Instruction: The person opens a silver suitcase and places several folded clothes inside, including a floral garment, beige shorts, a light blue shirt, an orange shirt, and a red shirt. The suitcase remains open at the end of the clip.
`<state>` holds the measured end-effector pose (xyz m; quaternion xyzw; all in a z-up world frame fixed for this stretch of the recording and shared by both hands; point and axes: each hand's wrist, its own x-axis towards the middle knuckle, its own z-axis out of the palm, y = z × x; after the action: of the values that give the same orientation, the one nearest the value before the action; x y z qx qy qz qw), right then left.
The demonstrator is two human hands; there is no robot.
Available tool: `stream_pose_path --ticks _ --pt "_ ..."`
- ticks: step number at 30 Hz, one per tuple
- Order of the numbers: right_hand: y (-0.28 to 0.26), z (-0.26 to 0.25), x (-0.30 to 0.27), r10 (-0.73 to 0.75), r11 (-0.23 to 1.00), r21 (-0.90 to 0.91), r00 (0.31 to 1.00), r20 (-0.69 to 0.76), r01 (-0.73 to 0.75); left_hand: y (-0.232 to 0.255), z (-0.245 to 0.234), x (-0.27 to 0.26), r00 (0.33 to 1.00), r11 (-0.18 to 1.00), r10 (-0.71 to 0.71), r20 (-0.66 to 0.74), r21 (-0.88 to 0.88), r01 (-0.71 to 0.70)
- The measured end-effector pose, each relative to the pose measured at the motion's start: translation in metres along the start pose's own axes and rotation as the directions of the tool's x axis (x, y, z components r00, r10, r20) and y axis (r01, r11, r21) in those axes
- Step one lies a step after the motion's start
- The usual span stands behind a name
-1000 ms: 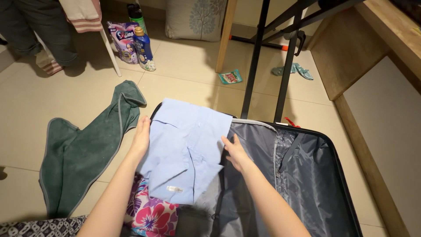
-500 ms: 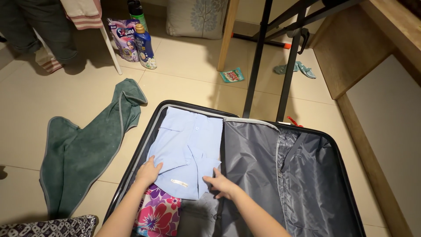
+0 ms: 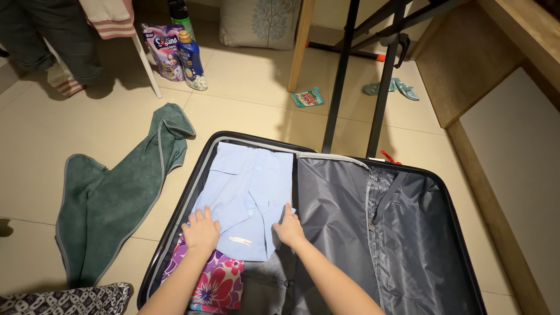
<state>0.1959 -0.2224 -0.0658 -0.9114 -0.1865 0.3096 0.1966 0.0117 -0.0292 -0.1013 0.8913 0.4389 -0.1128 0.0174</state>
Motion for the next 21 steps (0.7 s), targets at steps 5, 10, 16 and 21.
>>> stream_pose_path --ticks 5,10,16,21 --pt "0.022 -0.015 0.013 -0.355 0.935 -0.057 0.926 -0.127 0.351 0.009 -0.024 -0.022 0.941 0.948 0.308 -0.144 -0.037 -0.316" --pt "0.044 -0.021 0.014 -0.379 0.886 -0.29 0.926 -0.005 0.361 -0.006 -0.016 -0.021 0.934 0.971 0.22 0.281 0.029 -0.237" --pt "0.057 -0.011 0.025 -0.205 0.922 -0.325 0.978 0.046 0.209 -0.011 0.014 -0.005 0.979 0.989 0.071 0.189 0.112 -0.094" --pt "0.072 0.005 0.036 -0.248 0.965 -0.072 0.966 0.068 0.253 -0.006 0.01 -0.021 0.988 0.986 0.068 -0.14 -0.141 -0.088"
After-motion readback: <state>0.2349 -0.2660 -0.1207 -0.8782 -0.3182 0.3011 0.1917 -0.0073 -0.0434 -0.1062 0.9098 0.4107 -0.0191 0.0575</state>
